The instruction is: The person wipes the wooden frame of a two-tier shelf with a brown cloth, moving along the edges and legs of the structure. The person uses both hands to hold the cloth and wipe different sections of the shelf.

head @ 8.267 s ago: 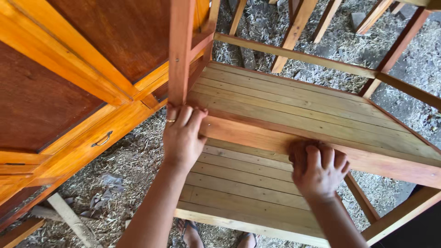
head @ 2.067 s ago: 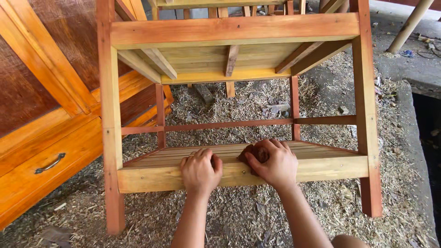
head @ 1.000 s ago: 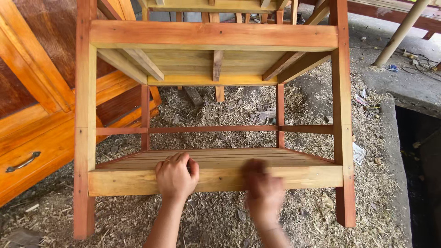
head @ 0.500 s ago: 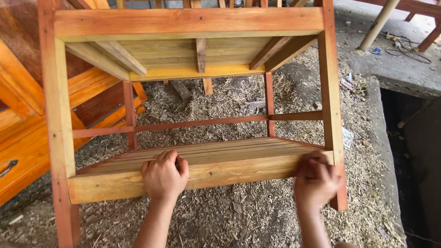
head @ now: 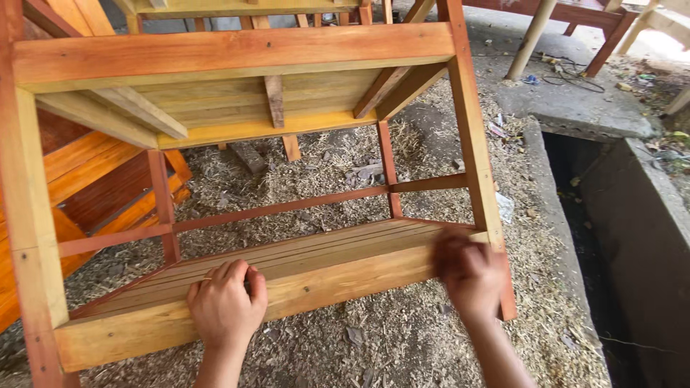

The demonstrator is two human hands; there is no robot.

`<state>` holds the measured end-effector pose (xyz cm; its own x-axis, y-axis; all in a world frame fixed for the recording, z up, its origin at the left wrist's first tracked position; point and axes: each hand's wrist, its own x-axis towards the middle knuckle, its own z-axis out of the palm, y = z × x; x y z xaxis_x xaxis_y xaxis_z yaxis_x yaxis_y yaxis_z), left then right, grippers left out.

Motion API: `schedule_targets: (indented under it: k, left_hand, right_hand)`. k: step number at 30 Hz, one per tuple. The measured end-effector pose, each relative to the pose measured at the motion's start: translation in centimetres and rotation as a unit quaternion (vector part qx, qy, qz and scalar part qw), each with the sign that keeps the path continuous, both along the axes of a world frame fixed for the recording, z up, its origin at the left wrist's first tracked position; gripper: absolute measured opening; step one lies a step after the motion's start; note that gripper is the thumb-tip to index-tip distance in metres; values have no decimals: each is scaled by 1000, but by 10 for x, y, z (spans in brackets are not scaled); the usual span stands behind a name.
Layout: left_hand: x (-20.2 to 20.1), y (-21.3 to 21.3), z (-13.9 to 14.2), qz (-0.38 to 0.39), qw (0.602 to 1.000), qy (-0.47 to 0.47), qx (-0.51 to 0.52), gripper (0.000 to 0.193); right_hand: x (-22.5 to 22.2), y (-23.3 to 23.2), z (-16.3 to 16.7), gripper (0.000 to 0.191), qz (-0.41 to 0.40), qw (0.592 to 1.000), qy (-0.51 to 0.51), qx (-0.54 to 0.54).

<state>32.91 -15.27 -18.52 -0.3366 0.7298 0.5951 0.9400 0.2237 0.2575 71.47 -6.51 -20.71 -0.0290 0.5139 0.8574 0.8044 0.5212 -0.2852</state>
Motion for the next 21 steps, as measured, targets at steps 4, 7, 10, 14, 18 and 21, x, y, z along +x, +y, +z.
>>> schedule_targets:
  k: [4,7,10,14,18,21]
  left_hand:
    - [15,5,4,-14,994,28,108,9]
    - [66,24,12,-131,978,41,158,6]
    - [139,57,25,-261,962,-54,53,8]
    - [203,93,37,-242,963,-58,-104,20]
    - [214,98,41,-202,964,-18,-175,38]
    - [212,93,40,-198,960,-9,-198,40]
  right_hand:
    - [33,14,-6,11,-271,962,12,-17]
    - [-18,-5,-11,13,-268,962,-29,-41]
    - [-72,-43,-15,30,-102,992,-66,-44]
    - [-37,-40,17,21,-88,973,-18,-212]
    - [28,6,50,33,-303,914,98,-251]
    - [19,2,36,32,-329,915,104,-211]
